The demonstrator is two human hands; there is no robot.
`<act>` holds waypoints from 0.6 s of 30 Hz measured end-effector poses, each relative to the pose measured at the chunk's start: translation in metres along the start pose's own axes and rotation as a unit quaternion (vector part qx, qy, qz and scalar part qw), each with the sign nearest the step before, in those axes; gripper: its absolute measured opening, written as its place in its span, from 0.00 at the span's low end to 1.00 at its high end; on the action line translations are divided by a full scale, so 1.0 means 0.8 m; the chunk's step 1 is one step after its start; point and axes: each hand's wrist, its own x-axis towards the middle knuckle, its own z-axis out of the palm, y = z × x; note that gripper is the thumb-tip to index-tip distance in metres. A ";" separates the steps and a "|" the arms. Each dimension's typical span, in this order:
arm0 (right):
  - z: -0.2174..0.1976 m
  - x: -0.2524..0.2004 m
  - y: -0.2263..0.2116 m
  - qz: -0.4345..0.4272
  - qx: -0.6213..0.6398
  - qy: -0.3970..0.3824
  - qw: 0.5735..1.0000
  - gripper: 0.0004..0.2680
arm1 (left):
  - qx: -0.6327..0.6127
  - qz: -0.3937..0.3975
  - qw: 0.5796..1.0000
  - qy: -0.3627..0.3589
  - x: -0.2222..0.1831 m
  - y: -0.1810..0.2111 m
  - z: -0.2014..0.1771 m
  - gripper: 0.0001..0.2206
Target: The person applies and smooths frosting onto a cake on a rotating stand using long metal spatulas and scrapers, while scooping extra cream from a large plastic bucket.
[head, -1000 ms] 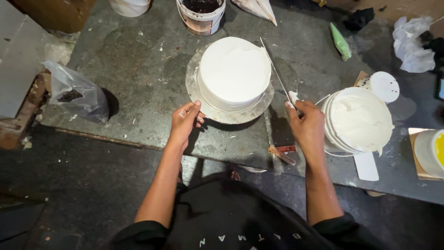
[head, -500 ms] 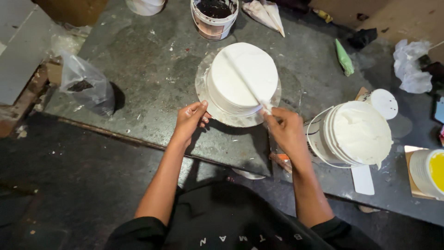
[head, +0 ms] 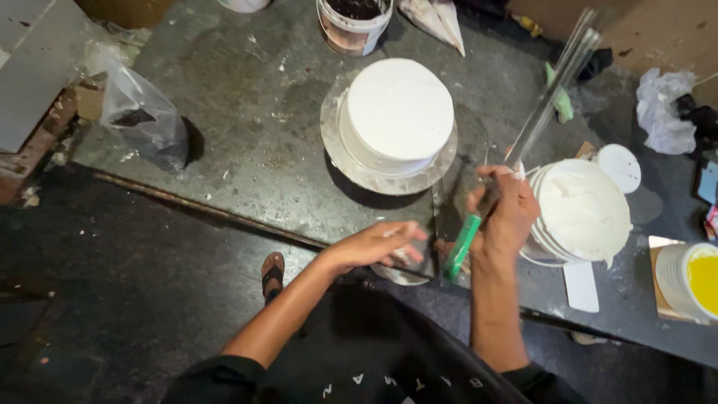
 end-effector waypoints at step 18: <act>-0.301 0.099 -0.033 -0.007 0.139 0.102 0.985 0.15 | 0.176 0.141 0.974 -0.034 -0.070 0.046 0.019 0.20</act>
